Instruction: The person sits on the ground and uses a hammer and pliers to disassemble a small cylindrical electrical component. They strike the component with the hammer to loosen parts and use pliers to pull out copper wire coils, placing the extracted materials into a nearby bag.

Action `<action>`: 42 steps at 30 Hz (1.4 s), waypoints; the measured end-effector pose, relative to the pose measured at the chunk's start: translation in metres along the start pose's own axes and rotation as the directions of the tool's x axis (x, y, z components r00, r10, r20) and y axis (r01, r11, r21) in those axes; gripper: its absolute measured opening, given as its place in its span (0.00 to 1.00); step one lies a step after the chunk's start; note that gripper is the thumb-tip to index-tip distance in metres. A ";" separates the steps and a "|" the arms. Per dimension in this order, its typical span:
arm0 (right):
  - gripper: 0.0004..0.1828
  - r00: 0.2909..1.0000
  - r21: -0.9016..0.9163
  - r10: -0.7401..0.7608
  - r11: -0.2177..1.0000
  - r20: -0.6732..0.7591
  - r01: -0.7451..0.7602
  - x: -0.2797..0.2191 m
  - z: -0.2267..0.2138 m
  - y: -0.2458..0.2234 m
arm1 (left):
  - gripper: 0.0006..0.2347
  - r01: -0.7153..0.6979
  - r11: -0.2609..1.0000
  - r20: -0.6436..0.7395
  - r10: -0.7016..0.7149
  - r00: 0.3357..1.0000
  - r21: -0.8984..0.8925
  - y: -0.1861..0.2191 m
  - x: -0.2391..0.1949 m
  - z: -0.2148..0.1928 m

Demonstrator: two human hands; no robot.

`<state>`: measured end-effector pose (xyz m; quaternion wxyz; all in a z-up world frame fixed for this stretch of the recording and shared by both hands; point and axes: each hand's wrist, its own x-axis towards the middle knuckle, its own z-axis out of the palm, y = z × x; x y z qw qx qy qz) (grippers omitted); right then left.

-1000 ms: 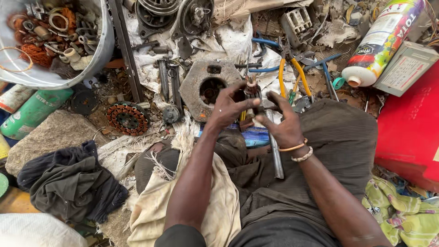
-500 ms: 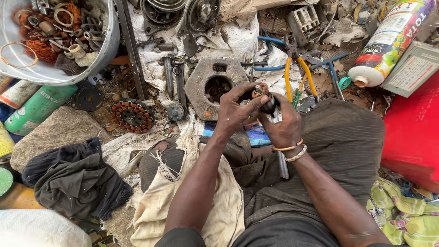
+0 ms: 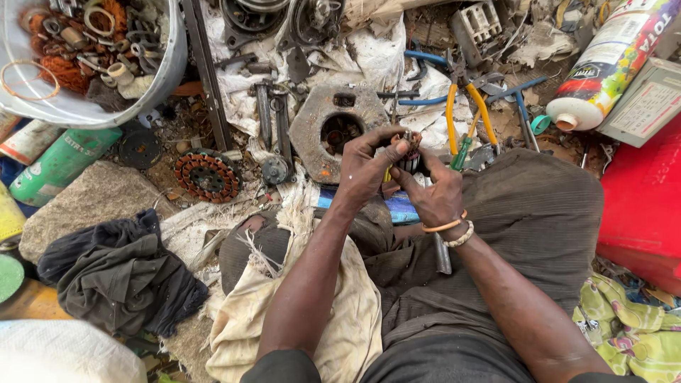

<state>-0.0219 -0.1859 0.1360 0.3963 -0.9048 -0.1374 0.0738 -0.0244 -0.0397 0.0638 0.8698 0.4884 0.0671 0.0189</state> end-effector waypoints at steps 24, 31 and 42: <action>0.18 0.995 0.354 -0.095 0.932 0.028 0.079 0.047 0.010 0.032 | 0.13 -0.035 0.936 0.010 0.034 0.999 0.351 -0.008 0.014 -0.018; 0.15 0.994 0.367 -0.109 0.925 0.010 0.097 0.040 0.014 0.020 | 0.12 -0.058 0.946 -0.056 0.080 0.995 0.320 -0.015 0.003 -0.011; 0.17 1.000 0.301 -0.021 0.954 0.001 0.019 0.027 0.013 0.015 | 0.12 -0.069 0.975 -0.101 0.092 0.991 0.213 -0.032 0.003 -0.009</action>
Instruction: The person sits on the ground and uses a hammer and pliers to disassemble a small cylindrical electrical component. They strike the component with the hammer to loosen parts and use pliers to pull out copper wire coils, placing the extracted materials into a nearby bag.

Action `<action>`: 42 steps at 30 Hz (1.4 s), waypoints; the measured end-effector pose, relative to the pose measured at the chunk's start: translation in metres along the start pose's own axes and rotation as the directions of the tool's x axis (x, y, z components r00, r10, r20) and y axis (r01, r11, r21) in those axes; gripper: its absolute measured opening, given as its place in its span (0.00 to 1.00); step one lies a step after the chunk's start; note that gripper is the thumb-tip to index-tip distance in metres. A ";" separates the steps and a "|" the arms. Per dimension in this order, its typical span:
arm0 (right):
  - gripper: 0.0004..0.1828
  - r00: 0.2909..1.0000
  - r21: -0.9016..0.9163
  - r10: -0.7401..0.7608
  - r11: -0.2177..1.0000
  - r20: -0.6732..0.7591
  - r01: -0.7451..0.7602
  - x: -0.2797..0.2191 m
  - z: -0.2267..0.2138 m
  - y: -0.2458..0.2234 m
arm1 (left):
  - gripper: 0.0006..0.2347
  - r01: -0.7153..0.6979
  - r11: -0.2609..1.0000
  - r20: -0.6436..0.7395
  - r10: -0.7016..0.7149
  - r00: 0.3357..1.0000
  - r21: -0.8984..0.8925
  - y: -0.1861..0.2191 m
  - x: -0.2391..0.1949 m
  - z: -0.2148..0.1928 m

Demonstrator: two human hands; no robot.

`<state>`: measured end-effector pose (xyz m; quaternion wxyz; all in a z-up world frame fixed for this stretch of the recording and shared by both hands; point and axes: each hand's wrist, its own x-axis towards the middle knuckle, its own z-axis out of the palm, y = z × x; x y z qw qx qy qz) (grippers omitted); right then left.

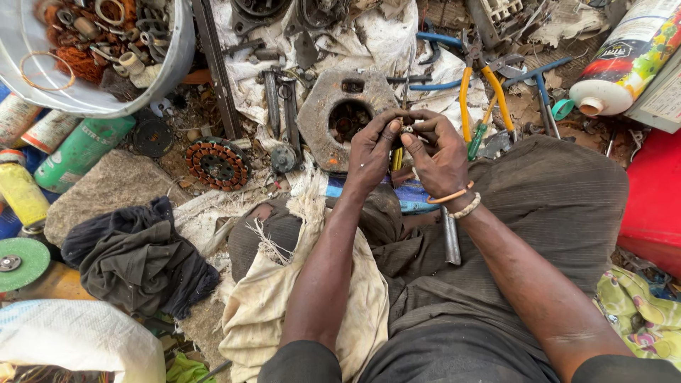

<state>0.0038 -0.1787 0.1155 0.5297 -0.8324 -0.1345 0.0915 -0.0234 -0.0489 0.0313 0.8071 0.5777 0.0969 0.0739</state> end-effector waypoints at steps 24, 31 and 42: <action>0.13 0.997 0.045 0.001 0.999 -0.076 0.003 -0.013 0.011 0.011 | 0.18 0.189 0.979 -0.074 -0.194 0.978 -0.073 -0.009 0.010 -0.014; 0.14 0.993 -0.053 -0.068 0.997 -0.098 0.063 0.002 0.000 0.027 | 0.17 0.178 0.981 0.108 -0.169 0.980 -0.081 -0.006 0.015 -0.014; 0.22 0.977 0.106 0.187 0.979 -0.104 -0.176 0.017 -0.020 0.080 | 0.24 -0.080 0.677 0.124 -0.017 0.992 0.732 0.010 0.012 -0.012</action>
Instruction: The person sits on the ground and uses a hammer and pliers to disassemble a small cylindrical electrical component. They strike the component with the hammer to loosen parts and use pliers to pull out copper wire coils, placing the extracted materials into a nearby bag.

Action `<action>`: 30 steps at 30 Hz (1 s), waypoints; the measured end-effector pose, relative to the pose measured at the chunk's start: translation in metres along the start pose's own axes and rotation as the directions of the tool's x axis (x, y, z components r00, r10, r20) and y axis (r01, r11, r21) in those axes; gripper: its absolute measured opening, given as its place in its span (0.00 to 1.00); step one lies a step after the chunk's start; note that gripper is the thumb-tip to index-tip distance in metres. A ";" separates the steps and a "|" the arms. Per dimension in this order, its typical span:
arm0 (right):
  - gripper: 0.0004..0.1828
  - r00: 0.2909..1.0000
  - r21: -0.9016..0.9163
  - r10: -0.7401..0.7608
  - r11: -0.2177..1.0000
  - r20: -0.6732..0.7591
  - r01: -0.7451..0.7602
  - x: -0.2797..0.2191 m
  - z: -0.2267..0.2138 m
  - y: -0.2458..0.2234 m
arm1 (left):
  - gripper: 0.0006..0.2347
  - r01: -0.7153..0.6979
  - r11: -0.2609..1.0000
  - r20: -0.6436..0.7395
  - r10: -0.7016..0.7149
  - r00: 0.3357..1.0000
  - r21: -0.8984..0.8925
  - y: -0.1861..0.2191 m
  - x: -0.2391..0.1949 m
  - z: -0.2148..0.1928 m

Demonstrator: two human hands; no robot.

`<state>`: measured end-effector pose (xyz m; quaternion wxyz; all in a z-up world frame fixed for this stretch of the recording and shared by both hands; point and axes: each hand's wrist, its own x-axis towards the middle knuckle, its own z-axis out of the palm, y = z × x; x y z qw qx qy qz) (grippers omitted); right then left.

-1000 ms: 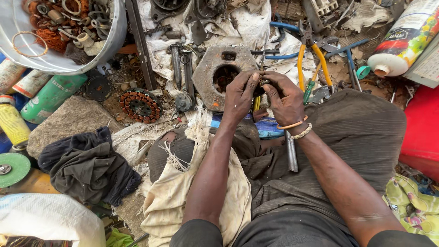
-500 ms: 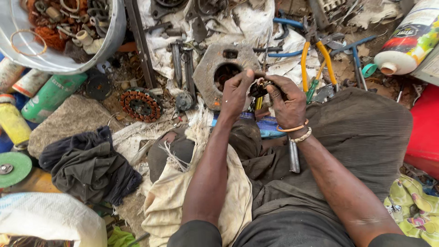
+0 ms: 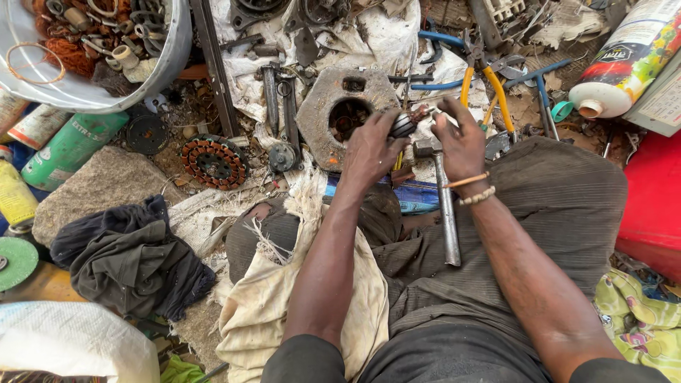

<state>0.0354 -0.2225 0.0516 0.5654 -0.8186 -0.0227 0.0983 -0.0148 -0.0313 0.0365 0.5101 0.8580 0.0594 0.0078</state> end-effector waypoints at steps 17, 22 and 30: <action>0.18 0.956 -0.451 0.256 0.877 0.144 -0.167 -0.060 -0.013 -0.014 | 0.22 0.096 0.970 -0.101 -0.074 0.992 0.224 -0.012 0.002 -0.014; 0.19 0.959 -0.705 0.130 0.703 0.251 0.089 -0.078 -0.016 0.006 | 0.20 0.095 0.973 -0.115 -0.072 0.991 0.210 -0.016 0.004 -0.013; 0.39 0.983 -0.859 0.117 0.507 0.144 0.065 -0.065 -0.027 0.024 | 0.18 0.108 0.974 -0.076 -0.094 0.993 0.199 -0.020 0.004 -0.012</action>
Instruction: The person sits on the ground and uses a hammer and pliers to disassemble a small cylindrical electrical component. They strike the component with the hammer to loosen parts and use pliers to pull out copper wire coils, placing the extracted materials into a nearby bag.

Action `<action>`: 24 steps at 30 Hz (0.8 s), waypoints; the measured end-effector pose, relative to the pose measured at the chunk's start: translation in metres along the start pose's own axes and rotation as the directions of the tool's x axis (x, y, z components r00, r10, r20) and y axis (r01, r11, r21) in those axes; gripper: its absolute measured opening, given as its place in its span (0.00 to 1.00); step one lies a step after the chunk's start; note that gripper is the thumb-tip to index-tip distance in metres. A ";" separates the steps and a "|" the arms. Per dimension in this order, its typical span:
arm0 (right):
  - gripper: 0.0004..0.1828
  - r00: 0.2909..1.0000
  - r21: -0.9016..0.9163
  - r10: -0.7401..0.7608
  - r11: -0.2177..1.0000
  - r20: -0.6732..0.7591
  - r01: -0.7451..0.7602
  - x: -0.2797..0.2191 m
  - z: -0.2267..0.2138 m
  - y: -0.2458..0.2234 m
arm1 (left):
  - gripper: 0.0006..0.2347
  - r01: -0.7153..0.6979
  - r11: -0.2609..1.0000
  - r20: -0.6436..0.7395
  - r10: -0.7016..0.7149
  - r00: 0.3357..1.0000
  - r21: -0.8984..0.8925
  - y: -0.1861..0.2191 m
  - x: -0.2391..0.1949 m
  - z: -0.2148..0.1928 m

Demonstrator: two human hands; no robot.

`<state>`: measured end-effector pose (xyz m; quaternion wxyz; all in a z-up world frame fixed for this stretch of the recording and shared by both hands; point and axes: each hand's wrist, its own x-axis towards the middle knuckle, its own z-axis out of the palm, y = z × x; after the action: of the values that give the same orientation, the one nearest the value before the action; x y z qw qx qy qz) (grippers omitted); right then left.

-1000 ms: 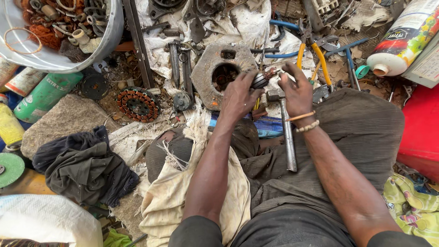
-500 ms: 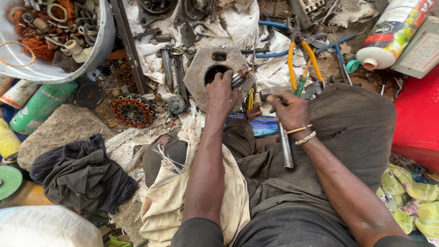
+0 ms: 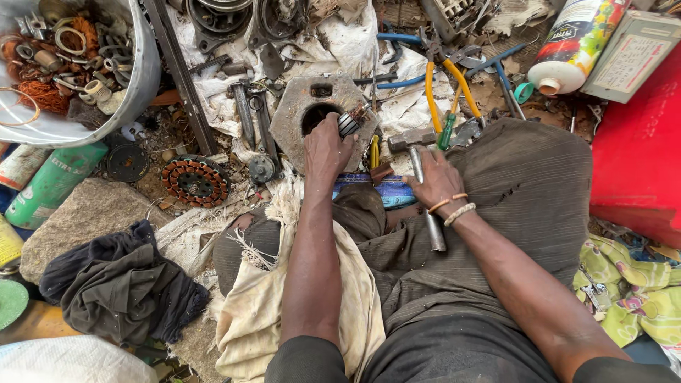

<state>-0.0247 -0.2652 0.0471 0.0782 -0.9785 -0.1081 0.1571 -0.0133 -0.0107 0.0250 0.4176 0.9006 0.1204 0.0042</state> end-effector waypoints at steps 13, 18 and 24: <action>0.40 0.973 0.219 0.172 0.954 0.152 -0.202 -0.004 0.012 0.007 | 0.15 0.052 0.999 0.018 -0.052 0.998 0.011 0.004 -0.009 -0.008; 0.35 0.983 0.197 -0.126 0.969 -0.135 0.151 0.002 0.007 -0.009 | 0.17 -0.033 0.998 -0.090 0.037 0.995 0.048 0.003 -0.014 -0.008; 0.30 0.961 0.274 -0.145 0.939 -0.236 0.209 0.055 -0.008 -0.057 | 0.17 -0.088 0.994 -0.134 0.096 0.986 0.060 0.000 -0.012 -0.006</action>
<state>0.0187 -0.1986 0.0489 0.2489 -0.9530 -0.1625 0.0584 -0.0260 -0.0091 0.0302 0.3832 0.9138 0.1072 0.0820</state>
